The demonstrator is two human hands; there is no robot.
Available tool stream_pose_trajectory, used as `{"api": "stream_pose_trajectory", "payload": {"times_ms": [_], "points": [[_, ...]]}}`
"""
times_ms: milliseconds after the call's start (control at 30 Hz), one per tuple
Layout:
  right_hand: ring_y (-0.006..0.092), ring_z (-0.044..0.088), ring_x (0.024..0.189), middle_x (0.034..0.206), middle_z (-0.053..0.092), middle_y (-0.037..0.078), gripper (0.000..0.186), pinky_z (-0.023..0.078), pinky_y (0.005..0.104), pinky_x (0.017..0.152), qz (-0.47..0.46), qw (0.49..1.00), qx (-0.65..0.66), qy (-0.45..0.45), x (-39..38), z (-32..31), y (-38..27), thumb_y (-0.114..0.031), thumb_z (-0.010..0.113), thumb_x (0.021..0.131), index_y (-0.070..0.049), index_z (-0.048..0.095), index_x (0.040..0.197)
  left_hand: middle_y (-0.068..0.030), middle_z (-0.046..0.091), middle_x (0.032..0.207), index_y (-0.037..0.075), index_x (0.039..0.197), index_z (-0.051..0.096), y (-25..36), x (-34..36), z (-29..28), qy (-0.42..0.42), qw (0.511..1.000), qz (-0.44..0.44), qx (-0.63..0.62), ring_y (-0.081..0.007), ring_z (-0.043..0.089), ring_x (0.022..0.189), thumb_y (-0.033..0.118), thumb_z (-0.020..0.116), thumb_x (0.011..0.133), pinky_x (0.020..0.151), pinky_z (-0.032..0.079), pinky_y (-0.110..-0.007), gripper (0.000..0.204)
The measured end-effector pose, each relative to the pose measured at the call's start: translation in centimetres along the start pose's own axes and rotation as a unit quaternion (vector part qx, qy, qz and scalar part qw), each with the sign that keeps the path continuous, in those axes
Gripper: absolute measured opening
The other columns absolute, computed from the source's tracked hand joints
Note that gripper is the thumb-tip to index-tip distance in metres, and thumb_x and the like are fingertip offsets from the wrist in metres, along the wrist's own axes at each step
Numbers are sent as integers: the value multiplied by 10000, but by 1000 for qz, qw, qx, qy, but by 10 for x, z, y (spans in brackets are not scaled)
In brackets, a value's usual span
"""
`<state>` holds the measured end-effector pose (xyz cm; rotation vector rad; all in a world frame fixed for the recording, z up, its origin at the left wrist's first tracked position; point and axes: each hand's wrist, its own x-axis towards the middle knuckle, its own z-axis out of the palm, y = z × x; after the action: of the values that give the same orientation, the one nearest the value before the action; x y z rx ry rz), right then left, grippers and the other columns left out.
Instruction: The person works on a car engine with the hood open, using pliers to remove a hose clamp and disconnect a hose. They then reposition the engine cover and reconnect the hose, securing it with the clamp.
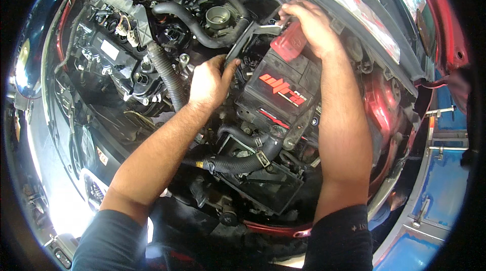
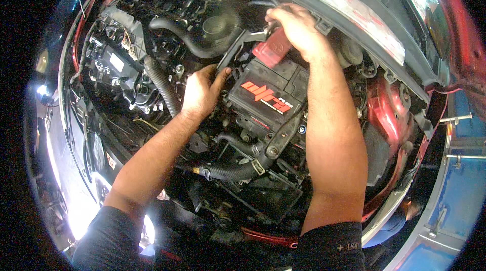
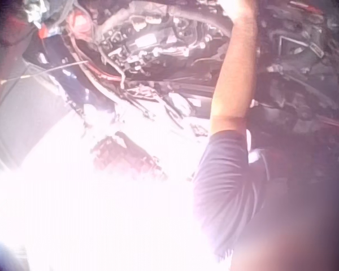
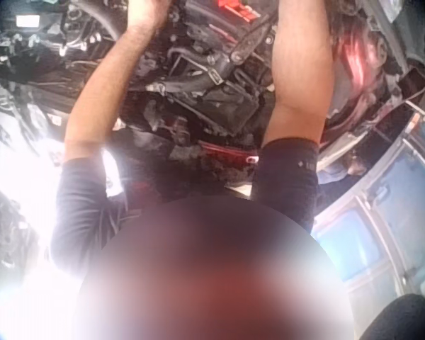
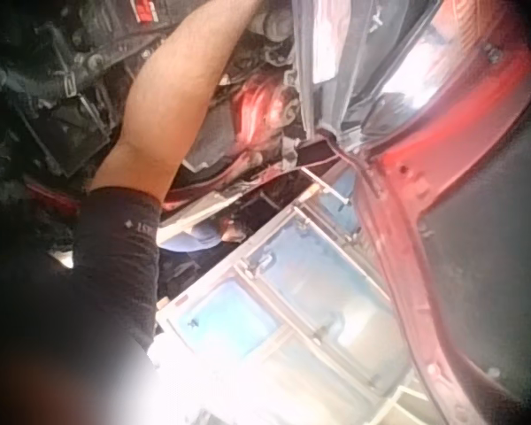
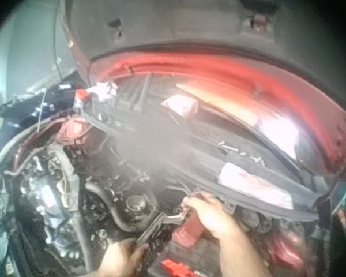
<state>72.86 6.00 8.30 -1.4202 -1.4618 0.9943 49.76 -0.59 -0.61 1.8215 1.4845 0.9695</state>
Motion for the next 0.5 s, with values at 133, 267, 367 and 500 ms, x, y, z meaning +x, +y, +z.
{"api": "stream_pose_trajectory", "payload": {"times_ms": [133,267,367,500], "points": [[175,644,941,973,683,66,311,470,328,875,-72,994,47,-66,-2,0,-3,-295,621,932,-15,664,1059,-240,650,712,-41,977,663,-4,-2,-12,-9,999,-24,-20,-401,674,694,357,603,979,629,519,-439,402],[201,631,1114,1135,680,100,574,420,387,1014,-109,988,62,-92,-6,1,-6,-526,547,967,-31,623,1249,-255,625,686,-35,896,629,-5,0,-8,42,999,-13,-9,-431,650,672,360,566,1001,602,499,-463,414],[218,623,1137,1167,677,110,652,386,404,1062,-51,994,70,-60,-6,1,-6,-603,489,969,-38,620,1265,-267,617,682,-28,827,611,-2,3,3,64,997,-30,8,-466,627,669,387,541,1009,594,484,-496,458],[217,612,1156,1197,673,113,678,396,394,1051,-92,993,43,-68,-3,0,-5,-634,468,966,-42,637,1251,-262,621,685,-39,814,631,2,9,2,75,995,-57,-11,-440,644,704,435,476,1026,647,490,-483,542]]}}
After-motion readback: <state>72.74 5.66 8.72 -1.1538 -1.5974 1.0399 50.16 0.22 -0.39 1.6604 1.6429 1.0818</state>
